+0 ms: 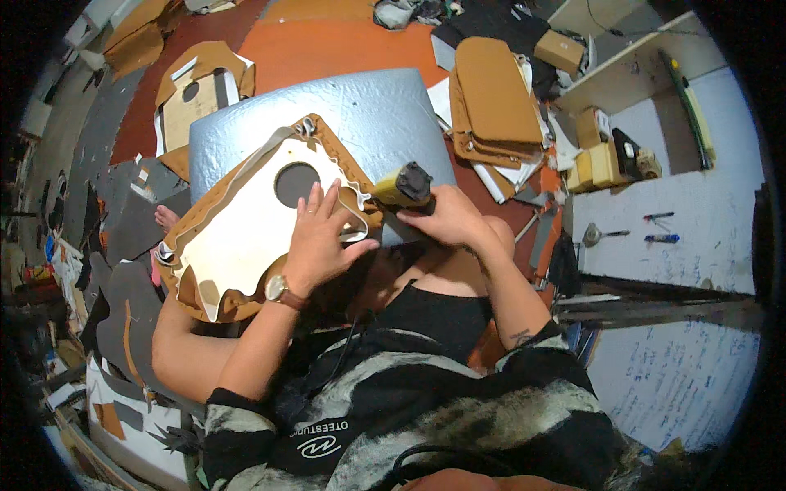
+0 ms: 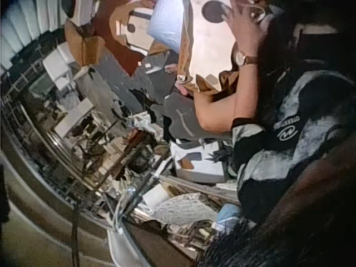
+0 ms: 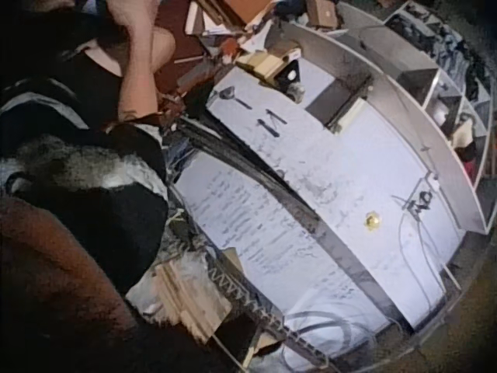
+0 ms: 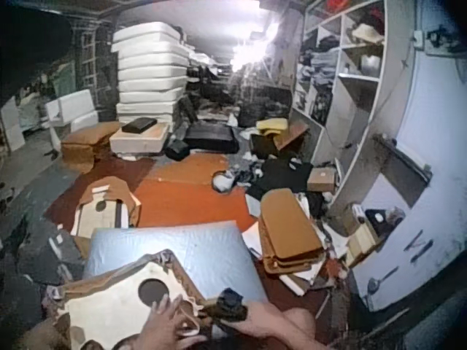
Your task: The person sits on the floor and uses a staple gun to attach a light brown fabric cover to a rectangular foam cushion. They repeatedly staple along the edges, adjusting the fabric with their hands to secure it to the cushion.
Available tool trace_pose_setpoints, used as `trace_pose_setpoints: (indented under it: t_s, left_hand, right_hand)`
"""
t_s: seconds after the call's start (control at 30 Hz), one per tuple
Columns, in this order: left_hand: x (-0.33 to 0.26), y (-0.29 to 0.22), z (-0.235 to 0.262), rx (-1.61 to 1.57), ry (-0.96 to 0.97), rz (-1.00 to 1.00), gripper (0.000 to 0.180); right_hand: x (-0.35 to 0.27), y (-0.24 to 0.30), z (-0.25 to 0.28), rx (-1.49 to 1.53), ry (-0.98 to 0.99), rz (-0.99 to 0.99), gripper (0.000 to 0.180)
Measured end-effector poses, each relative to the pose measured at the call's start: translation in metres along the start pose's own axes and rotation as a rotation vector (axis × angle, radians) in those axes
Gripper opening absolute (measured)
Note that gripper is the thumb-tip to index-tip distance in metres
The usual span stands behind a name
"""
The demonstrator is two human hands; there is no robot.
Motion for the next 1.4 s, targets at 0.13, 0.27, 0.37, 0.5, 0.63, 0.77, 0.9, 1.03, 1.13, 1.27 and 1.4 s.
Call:
trace_pose_setpoints:
  t_s: [0.13,0.27,0.37,0.5,0.63,0.77,0.9,1.03,1.13,1.27,1.4]
  left_hand:
    - [0.025,-0.023,-0.031,0.088,-0.104,0.102,0.066]
    - [0.029,-0.012,-0.042,0.156,-0.14,0.068,0.046]
    - [0.034,-0.008,-0.033,0.153,-0.113,-0.019,0.033]
    - [0.035,0.003,-0.021,0.164,-0.112,-0.072,0.033]
    - [0.039,0.008,-0.006,0.196,-0.096,-0.162,0.035]
    - [0.039,0.017,-0.003,0.132,-0.114,-0.256,0.034]
    - [0.038,0.028,-0.009,0.137,-0.176,-0.344,0.021]
    - [0.036,0.029,-0.016,0.091,-0.242,-0.343,0.027]
    - [0.033,0.033,-0.017,0.078,-0.27,-0.36,0.018]
    - [0.03,0.033,-0.018,0.097,-0.321,-0.387,0.016]
    - [0.033,0.037,-0.022,0.107,-0.345,-0.379,0.022]
  right_hand:
    - [0.006,-0.004,0.0,0.034,0.012,-0.054,0.055]
    - [0.01,-0.012,-0.01,0.102,0.014,-0.049,0.058]
    - [0.005,-0.012,-0.007,0.177,0.024,-0.028,0.059]
    - [0.009,-0.018,-0.009,0.167,0.017,-0.025,0.057]
    - [0.011,-0.021,-0.016,0.184,0.023,-0.02,0.056]
    - [0.005,-0.013,-0.019,0.182,-0.025,0.014,0.053]
    - [-0.013,-0.004,-0.027,0.137,-0.125,-0.008,0.048]
    - [-0.05,0.007,-0.038,0.212,-0.203,-0.05,0.043]
    - [-0.073,0.02,-0.037,0.217,-0.17,-0.077,0.036]
    - [-0.08,0.027,-0.05,0.191,-0.253,-0.036,0.033]
    - [-0.062,0.036,-0.068,0.102,-0.282,-0.093,0.032]
Point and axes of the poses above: each hand's wrist, its own x-axis towards the middle knuckle, its own z-axis out of the back of the hand, y = z × x, the point moved 2 cm from there along x, towards the middle knuckle, and after that the axes turned 12 degrees about -x, right-handed, at the moved point
